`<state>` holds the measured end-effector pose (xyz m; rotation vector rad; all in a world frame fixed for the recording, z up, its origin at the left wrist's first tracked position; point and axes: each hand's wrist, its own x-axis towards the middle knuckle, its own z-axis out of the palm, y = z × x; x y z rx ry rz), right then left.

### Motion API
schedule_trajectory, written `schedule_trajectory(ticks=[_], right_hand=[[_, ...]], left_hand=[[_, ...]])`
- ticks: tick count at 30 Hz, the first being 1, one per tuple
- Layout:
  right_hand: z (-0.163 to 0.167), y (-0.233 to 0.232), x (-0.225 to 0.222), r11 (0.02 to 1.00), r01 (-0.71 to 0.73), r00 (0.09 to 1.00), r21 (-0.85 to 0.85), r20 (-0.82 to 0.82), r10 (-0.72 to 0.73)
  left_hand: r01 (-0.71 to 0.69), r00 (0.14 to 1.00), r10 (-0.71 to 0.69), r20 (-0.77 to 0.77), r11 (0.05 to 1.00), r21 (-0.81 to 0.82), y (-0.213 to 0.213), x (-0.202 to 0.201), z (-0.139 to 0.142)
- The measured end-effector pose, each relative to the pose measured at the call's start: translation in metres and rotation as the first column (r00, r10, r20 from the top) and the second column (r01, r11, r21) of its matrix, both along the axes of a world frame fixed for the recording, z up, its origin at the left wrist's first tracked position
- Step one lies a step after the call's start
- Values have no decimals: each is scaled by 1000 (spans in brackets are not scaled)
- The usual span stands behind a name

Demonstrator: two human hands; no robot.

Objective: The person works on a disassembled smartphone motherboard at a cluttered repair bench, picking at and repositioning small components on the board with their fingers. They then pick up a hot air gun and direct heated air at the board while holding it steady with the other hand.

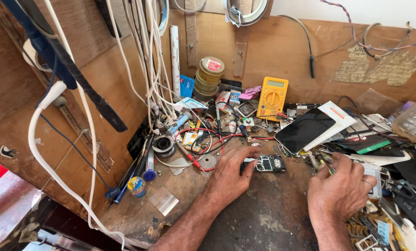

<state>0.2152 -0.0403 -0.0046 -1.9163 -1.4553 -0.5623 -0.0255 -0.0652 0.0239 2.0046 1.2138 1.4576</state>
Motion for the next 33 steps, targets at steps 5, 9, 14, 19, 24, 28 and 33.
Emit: schedule_trajectory(ticks=[5, 9, 14, 19, 24, 28, 33], right_hand=[[3, -7, -5, 999, -9, 998, 53, 69, 5], [13, -7, -14, 958, -258, 965, 121, -9, 261], [25, -10, -37, 746, -660, 739, 87, -107, 666], [27, -7, -47, 709, -702, 712, -58, -79, 698], [20, 1, -41, 701, -711, 704, -58, -53, 709], [17, -2, -37, 697, -714, 691, 62, -93, 717], [16, -7, -33, 772, -633, 759, 65, -147, 635]], left_hand=[[-5, 1000, 6, -14, 998, 68, -2, 0, 1], [-8, 1000, 8, -1, 997, 73, -3, -1, 2], [-45, 999, 45, -24, 999, -8, -5, -2, 5], [-62, 983, 71, -169, 996, 57, -1, -4, -9], [-116, 967, 156, -201, 973, 197, 15, -2, -26], [-96, 979, 136, -150, 964, 247, -4, -3, -2], [-313, 949, 286, 132, 907, 283, -99, -8, 52]])
